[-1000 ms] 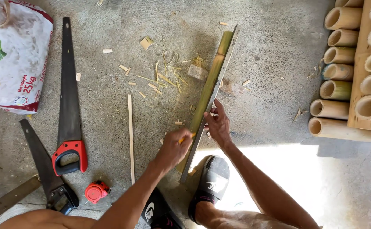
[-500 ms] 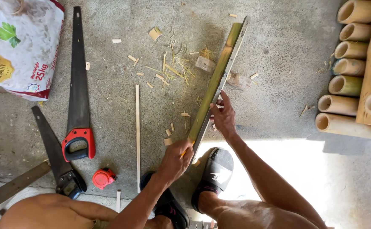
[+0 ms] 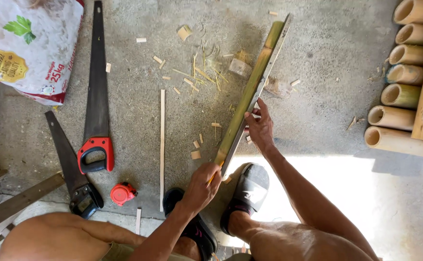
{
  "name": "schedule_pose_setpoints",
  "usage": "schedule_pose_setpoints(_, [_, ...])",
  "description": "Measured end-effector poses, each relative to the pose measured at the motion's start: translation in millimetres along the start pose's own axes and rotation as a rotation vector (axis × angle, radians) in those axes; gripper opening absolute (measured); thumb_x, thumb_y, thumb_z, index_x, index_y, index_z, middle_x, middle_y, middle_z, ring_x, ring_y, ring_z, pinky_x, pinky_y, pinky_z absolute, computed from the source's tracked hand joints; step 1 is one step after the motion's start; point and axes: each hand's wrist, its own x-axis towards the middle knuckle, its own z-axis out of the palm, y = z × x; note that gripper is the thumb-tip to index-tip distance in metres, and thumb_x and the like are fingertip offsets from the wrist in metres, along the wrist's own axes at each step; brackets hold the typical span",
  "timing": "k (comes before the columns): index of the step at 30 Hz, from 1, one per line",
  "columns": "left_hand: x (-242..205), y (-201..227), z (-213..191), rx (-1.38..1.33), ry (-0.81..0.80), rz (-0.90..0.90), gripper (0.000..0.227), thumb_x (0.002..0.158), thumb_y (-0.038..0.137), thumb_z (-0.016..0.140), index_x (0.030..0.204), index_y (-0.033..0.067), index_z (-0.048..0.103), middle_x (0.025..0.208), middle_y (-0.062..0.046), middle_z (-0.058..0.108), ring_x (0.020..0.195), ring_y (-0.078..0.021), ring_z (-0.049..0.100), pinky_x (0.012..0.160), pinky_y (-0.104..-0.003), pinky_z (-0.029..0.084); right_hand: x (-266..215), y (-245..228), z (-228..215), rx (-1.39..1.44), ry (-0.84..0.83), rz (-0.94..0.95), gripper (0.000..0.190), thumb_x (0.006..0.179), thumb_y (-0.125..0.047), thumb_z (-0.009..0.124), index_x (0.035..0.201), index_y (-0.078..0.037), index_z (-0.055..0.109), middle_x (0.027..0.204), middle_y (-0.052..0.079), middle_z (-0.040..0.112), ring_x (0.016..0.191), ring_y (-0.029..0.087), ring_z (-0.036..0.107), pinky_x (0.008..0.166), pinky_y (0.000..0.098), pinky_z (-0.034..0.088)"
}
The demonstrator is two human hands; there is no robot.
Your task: Measuring and marking bamboo with a pencil and then cutting it with a pull saw.
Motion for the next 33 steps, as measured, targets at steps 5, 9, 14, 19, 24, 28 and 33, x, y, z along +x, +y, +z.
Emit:
schedule_pose_setpoints(5, [-54.0, -19.7, -3.0, 0.148, -0.122, -0.171, 0.009, 0.098, 0.003, 0.061, 0.090, 0.0008, 0.060, 0.071, -0.008, 0.061, 0.059, -0.0205, 0.059, 0.048, -0.037, 0.049, -1.0, -1.6, 1.4, 0.005, -0.009, 0.009, 0.067, 0.098, -0.012, 0.061, 0.158, -0.020, 0.032, 0.120, 0.018, 0.068, 0.092, 0.027, 0.076, 0.062, 0.0384, 0.064])
schedule_pose_setpoints(9, [-26.1, -16.2, 16.1, 0.282, 0.241, 0.098, 0.016, 0.104, 0.008, 0.062, 0.120, 0.0036, 0.063, 0.096, -0.017, 0.069, 0.078, -0.0251, 0.071, 0.064, -0.034, 0.061, 0.1, -14.2, -1.3, 0.063, -0.013, 0.058, 0.068, 0.096, -0.010, 0.062, 0.157, -0.017, 0.031, 0.122, 0.017, 0.065, 0.091, 0.028, 0.076, 0.062, 0.0402, 0.064])
schedule_pose_setpoints(14, [28.1, -17.6, 55.4, 0.460, 0.231, 0.029, 0.033, 0.089, 0.021, 0.070, 0.111, -0.0013, 0.061, 0.091, -0.018, 0.060, 0.078, -0.0302, 0.061, 0.064, -0.044, 0.053, -0.7, -21.7, 1.2, 0.015, -0.018, 0.030, 0.068, 0.095, -0.010, 0.064, 0.156, -0.013, 0.033, 0.120, 0.021, 0.067, 0.093, 0.028, 0.076, 0.065, 0.0397, 0.064])
schedule_pose_setpoints(19, [26.4, -81.5, 83.0, 0.507, 0.300, -0.057, 0.017, 0.100, 0.021, 0.062, 0.101, 0.0041, 0.061, 0.091, -0.015, 0.057, 0.078, -0.0263, 0.057, 0.066, -0.041, 0.052, -3.9, -12.1, 0.9, 0.097, -0.033, 0.014, 0.070, 0.093, -0.015, 0.067, 0.156, -0.013, 0.036, 0.119, 0.020, 0.066, 0.089, 0.028, 0.076, 0.066, 0.0371, 0.065])
schedule_pose_setpoints(24, [12.0, -88.3, 14.9, 0.265, 0.409, -0.087, 0.015, 0.107, 0.019, 0.057, 0.102, 0.0074, 0.064, 0.086, -0.008, 0.059, 0.074, -0.0178, 0.057, 0.059, -0.031, 0.052, -9.3, -11.8, 6.7, -0.232, 0.121, 0.011, 0.090, 0.079, -0.036, 0.086, 0.151, -0.012, 0.037, 0.126, 0.017, 0.062, 0.100, 0.030, 0.069, 0.075, 0.0440, 0.065])
schedule_pose_setpoints(28, [-16.7, -125.2, -44.5, 0.447, 0.531, -0.099, 0.013, 0.108, 0.017, 0.057, 0.105, 0.0055, 0.062, 0.092, -0.011, 0.057, 0.080, -0.0198, 0.055, 0.063, -0.032, 0.051, 2.7, 8.8, 20.6, -0.205, 0.061, 0.079, 0.099, 0.072, -0.039, 0.090, 0.147, -0.003, 0.034, 0.121, 0.019, 0.064, 0.101, 0.031, 0.069, 0.083, 0.0448, 0.065])
schedule_pose_setpoints(33, [-47.7, -157.4, -82.0, 0.617, 0.729, -0.276, 0.014, 0.106, 0.011, 0.059, 0.111, -0.0008, 0.057, 0.102, -0.020, 0.055, 0.093, -0.0382, 0.055, 0.083, -0.051, 0.047, 9.7, -2.5, 21.6, -0.150, -0.095, 0.202, 0.093, 0.072, -0.041, 0.088, 0.137, 0.001, 0.037, 0.117, 0.025, 0.067, 0.101, 0.034, 0.074, 0.084, 0.0417, 0.063])
